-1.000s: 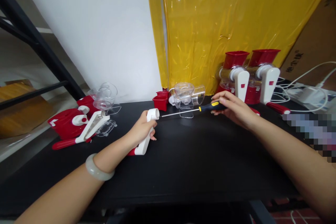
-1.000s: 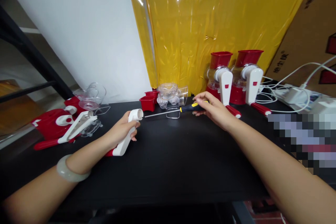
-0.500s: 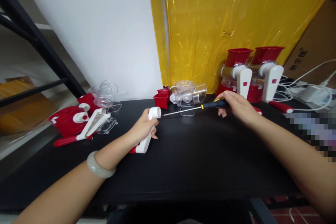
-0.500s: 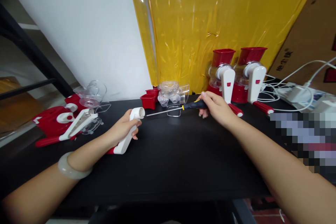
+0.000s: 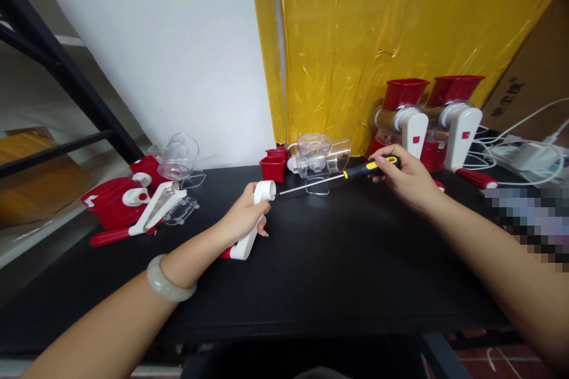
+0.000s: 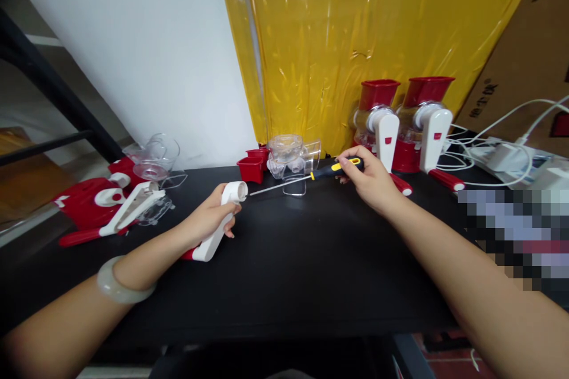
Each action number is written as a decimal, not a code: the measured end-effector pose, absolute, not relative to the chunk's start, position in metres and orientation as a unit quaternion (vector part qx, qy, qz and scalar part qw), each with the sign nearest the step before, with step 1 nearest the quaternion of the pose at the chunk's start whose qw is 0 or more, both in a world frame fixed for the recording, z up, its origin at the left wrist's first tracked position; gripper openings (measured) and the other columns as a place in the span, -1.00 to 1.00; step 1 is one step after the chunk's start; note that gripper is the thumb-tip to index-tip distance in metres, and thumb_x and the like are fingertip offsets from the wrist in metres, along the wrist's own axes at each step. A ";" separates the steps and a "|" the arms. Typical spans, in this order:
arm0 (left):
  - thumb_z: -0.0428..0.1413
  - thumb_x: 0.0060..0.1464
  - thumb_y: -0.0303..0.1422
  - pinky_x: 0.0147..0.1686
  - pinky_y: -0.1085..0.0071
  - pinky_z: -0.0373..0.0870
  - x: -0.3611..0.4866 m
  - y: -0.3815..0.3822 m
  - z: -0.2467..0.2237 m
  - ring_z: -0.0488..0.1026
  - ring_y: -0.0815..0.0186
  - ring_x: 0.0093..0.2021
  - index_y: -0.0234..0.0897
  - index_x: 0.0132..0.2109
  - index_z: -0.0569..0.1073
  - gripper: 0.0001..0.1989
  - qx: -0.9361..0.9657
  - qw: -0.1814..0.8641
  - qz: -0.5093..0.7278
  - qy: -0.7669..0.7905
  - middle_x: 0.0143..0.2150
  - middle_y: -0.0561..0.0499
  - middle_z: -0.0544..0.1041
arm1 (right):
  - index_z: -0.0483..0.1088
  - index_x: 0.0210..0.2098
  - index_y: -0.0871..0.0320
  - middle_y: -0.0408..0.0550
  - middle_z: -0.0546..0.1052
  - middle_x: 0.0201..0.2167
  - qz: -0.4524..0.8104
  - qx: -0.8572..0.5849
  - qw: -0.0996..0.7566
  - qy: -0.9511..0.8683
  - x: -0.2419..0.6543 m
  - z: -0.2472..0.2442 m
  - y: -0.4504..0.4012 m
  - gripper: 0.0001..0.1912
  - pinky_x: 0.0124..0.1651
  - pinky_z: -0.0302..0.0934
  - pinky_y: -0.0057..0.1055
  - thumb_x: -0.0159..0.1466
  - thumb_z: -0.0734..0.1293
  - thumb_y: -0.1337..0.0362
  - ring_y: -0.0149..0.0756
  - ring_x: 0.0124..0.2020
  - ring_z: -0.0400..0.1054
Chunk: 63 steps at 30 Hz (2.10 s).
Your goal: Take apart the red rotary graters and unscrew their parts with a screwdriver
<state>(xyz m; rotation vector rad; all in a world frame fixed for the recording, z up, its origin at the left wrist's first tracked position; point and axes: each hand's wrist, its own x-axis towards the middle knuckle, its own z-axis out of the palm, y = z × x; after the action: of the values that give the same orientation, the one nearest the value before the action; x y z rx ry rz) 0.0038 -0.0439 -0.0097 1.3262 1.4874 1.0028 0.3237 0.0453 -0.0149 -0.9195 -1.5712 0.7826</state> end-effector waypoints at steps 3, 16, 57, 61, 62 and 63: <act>0.02 -0.03 -0.48 -0.65 0.41 0.46 0.003 -0.044 -0.010 0.23 0.51 -0.67 -0.18 -0.06 0.15 -0.64 0.532 0.438 0.404 0.601 -0.43 0.21 0.23 | 0.38 -0.27 0.06 -0.17 0.45 -0.44 0.321 -0.384 0.538 -0.678 0.325 -0.013 0.045 -0.73 -0.44 0.22 -0.43 0.23 0.37 0.00 -0.40 -0.51 0.35; 0.02 0.01 -0.48 -0.65 0.39 0.46 0.003 -0.043 -0.012 0.23 0.50 -0.67 -0.17 -0.06 0.14 -0.66 0.534 0.438 0.404 0.600 -0.47 0.23 0.21 | 0.40 -0.27 0.03 -0.14 0.47 -0.40 0.296 -0.392 0.523 -0.697 0.331 -0.013 0.045 -0.82 -0.38 0.25 -0.35 0.22 0.37 0.09 -0.35 -0.49 0.36; 0.03 -0.07 -0.48 -0.63 0.41 0.43 0.004 -0.043 -0.005 0.23 0.52 -0.68 -0.18 -0.05 0.14 -0.61 0.513 0.437 0.433 0.599 -0.40 0.19 0.27 | 0.35 -0.31 0.05 -0.20 0.38 -0.49 0.467 -0.366 0.508 -0.624 0.325 -0.012 0.044 -0.70 -0.48 0.23 -0.45 0.13 0.45 0.03 -0.43 -0.54 0.27; 0.04 -0.07 -0.47 -0.62 0.40 0.44 0.004 -0.044 -0.005 0.23 0.52 -0.67 -0.18 -0.05 0.14 -0.60 0.515 0.433 0.433 0.599 -0.39 0.18 0.28 | 0.37 -0.24 0.00 -0.20 0.41 -0.26 0.538 -0.308 0.507 -0.598 0.325 -0.009 0.038 -0.57 -0.28 0.37 -0.39 -0.04 0.56 0.20 -0.40 -0.35 0.36; 0.04 -0.07 -0.47 -0.62 0.40 0.44 0.004 -0.044 -0.005 0.24 0.52 -0.67 -0.18 -0.05 0.14 -0.60 0.515 0.432 0.433 0.600 -0.39 0.18 0.28 | 0.37 -0.24 0.00 -0.19 0.42 -0.25 0.542 -0.310 0.505 -0.596 0.324 -0.008 0.037 -0.58 -0.28 0.37 -0.39 -0.04 0.56 0.19 -0.40 -0.34 0.38; 0.04 -0.07 -0.47 -0.62 0.40 0.43 0.004 -0.044 -0.004 0.23 0.52 -0.67 -0.18 -0.05 0.14 -0.60 0.515 0.432 0.432 0.601 -0.40 0.18 0.27 | 0.37 -0.25 0.01 -0.18 0.43 -0.27 0.540 -0.318 0.505 -0.593 0.323 -0.007 0.036 -0.62 -0.30 0.37 -0.39 0.00 0.55 0.13 -0.38 -0.35 0.39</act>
<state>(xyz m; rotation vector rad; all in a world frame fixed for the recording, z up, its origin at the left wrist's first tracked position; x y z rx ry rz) 0.0040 -0.0442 -0.0045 1.2837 1.4978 1.0773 0.3231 0.0362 -0.0071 -0.7672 -1.4312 1.3035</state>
